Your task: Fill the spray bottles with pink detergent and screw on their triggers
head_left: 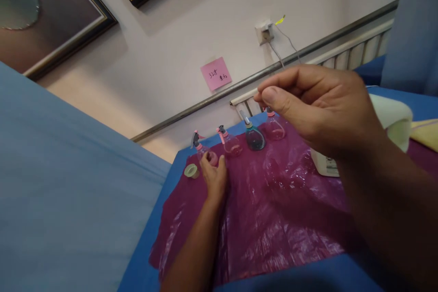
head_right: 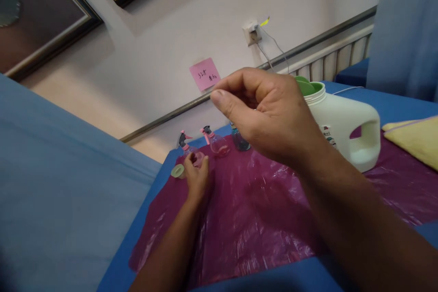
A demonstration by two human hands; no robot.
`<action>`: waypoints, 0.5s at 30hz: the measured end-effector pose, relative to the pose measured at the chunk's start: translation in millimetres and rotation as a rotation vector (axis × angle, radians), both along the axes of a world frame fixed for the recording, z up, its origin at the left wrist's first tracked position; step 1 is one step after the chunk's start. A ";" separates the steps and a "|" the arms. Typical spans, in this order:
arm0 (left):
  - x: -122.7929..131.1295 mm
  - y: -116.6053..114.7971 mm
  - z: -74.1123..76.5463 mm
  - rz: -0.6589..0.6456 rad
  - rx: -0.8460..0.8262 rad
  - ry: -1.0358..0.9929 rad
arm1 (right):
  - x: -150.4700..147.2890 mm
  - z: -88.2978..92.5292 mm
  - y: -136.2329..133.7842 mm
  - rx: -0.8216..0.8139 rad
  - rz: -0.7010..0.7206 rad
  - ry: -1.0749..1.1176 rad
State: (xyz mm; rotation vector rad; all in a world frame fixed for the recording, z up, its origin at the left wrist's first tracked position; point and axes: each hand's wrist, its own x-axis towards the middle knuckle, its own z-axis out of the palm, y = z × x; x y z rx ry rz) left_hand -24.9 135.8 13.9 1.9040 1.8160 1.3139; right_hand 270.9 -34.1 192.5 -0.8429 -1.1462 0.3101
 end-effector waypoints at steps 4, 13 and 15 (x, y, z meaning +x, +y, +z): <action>-32.0 14.4 7.7 0.152 0.007 -0.001 | -0.6 0.7 -2.9 0.040 -0.055 0.014; -48.7 80.7 8.0 0.211 -0.123 0.032 | -2.7 5.6 -15.4 0.059 -0.064 -0.003; -45.2 84.2 7.2 0.204 -0.112 0.047 | -3.0 5.2 -15.3 0.068 -0.063 -0.023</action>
